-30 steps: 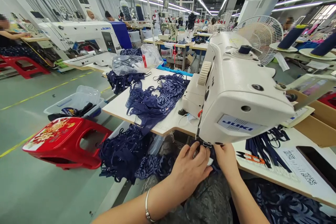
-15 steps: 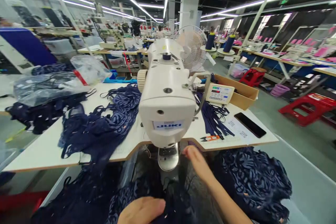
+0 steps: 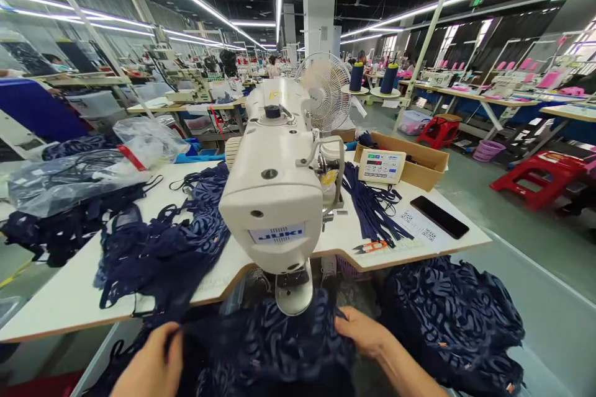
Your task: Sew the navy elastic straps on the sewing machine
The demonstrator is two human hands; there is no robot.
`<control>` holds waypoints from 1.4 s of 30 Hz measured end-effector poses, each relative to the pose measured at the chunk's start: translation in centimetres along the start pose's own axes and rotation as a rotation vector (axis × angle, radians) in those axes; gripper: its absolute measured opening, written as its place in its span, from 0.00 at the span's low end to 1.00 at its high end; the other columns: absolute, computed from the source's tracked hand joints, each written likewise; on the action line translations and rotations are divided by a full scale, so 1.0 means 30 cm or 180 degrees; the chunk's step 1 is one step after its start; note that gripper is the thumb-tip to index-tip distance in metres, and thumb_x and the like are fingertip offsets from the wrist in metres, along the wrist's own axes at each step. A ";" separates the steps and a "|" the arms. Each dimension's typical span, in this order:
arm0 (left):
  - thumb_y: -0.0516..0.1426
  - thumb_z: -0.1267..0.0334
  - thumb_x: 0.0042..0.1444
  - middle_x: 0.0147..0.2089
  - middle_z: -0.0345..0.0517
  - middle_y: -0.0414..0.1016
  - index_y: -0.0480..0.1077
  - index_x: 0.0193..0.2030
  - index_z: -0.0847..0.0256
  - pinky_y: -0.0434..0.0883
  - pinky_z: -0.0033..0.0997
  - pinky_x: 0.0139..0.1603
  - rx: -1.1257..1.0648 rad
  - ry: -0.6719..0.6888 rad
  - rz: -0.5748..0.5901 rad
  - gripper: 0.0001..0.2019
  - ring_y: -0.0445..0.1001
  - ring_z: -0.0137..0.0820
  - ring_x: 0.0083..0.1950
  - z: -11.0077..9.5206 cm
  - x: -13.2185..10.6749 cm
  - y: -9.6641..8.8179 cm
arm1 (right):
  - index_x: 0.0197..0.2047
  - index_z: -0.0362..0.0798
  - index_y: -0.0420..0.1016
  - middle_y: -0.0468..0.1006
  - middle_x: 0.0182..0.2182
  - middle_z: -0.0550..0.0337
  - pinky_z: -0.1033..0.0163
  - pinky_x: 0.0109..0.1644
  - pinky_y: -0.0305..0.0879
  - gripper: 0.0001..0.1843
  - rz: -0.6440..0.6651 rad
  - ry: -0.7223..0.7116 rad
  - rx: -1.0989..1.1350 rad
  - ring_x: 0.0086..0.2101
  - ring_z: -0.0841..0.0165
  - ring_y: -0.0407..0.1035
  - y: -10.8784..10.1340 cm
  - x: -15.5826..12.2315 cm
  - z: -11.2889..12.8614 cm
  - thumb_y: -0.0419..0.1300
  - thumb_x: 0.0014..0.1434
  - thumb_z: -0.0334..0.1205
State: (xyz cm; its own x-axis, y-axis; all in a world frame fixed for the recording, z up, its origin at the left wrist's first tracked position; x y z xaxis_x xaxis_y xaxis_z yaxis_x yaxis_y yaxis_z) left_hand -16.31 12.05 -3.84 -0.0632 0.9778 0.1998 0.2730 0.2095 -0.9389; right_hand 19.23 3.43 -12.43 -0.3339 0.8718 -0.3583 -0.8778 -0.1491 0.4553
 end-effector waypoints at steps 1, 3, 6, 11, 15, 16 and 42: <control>0.47 0.56 0.59 0.34 0.53 0.80 0.71 0.40 0.60 0.77 0.44 0.36 -0.0094 0.0330 0.0152 0.15 0.80 0.46 0.34 -0.082 -0.016 0.022 | 0.31 0.41 0.77 0.79 0.28 0.56 0.58 0.44 0.68 0.30 -0.0095 -0.0071 0.0052 0.32 0.64 0.74 -0.015 -0.004 0.026 0.72 0.40 0.61; 0.49 0.62 0.59 0.43 0.49 0.81 0.73 0.43 0.58 0.76 0.38 0.47 -0.0770 0.1347 0.0524 0.13 0.80 0.39 0.44 -0.301 -0.085 0.048 | 0.27 0.42 0.74 0.76 0.22 0.60 0.61 0.36 0.68 0.24 -0.0319 -0.0163 0.0143 0.25 0.67 0.72 -0.021 -0.010 0.073 0.69 0.46 0.57; 0.52 0.64 0.62 0.57 0.48 0.74 0.64 0.59 0.55 0.73 0.34 0.55 -0.1291 0.2258 0.0966 0.19 0.74 0.34 0.56 -0.582 -0.211 0.042 | 0.25 0.45 0.71 0.73 0.18 0.62 0.64 0.28 0.66 0.19 -0.0544 -0.0218 0.0292 0.19 0.69 0.67 0.020 -0.027 0.125 0.62 0.53 0.53; 0.47 0.77 0.58 0.45 0.50 0.77 0.65 0.52 0.63 0.75 0.40 0.50 -0.0932 0.2731 0.0704 0.17 0.76 0.36 0.47 -0.792 -0.283 0.009 | 0.29 0.45 0.72 0.74 0.24 0.60 0.63 0.35 0.65 0.21 -0.0544 -0.0254 0.0216 0.27 0.68 0.69 0.078 -0.069 0.180 0.63 0.54 0.56; 0.49 0.76 0.57 0.32 0.45 0.74 0.66 0.40 0.62 0.74 0.39 0.38 -0.0388 0.2939 0.0612 0.09 0.74 0.36 0.34 -0.814 -0.297 0.027 | 0.22 0.48 0.62 0.64 0.20 0.65 0.65 0.31 0.56 0.28 -0.1053 -0.0555 -0.0995 0.25 0.70 0.59 0.048 -0.086 0.227 0.56 0.58 0.64; 0.49 0.76 0.57 0.31 0.45 0.73 0.66 0.39 0.62 0.73 0.39 0.37 -0.0329 0.2895 0.0588 0.09 0.74 0.37 0.34 -0.810 -0.297 0.030 | 0.22 0.49 0.60 0.62 0.20 0.66 0.65 0.30 0.54 0.28 -0.1139 -0.0735 -0.1405 0.25 0.70 0.56 0.052 -0.089 0.243 0.54 0.60 0.63; 0.49 0.70 0.62 0.26 0.47 0.72 0.66 0.33 0.64 0.73 0.37 0.32 -0.0088 0.2405 0.1020 0.08 0.74 0.37 0.26 -0.809 -0.352 0.124 | 0.44 0.47 0.75 0.77 0.34 0.49 0.63 0.30 0.62 0.19 -0.1514 -0.1394 -0.4445 0.31 0.61 0.73 0.116 -0.064 0.240 0.43 0.68 0.41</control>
State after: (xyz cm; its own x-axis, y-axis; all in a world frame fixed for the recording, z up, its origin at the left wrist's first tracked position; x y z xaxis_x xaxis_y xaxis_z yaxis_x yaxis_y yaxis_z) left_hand 8.66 2.60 -2.63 0.6826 0.7277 0.0671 0.1922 -0.0902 -0.9772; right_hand 19.30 4.60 -4.28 -0.0342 0.9910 0.1292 -0.5658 0.0874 -0.8199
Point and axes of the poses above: each hand's wrist, its own x-axis towards the middle knuckle, its own y-axis out of the palm, z = x × y, the point moved 7 cm from there along x, towards the middle knuckle
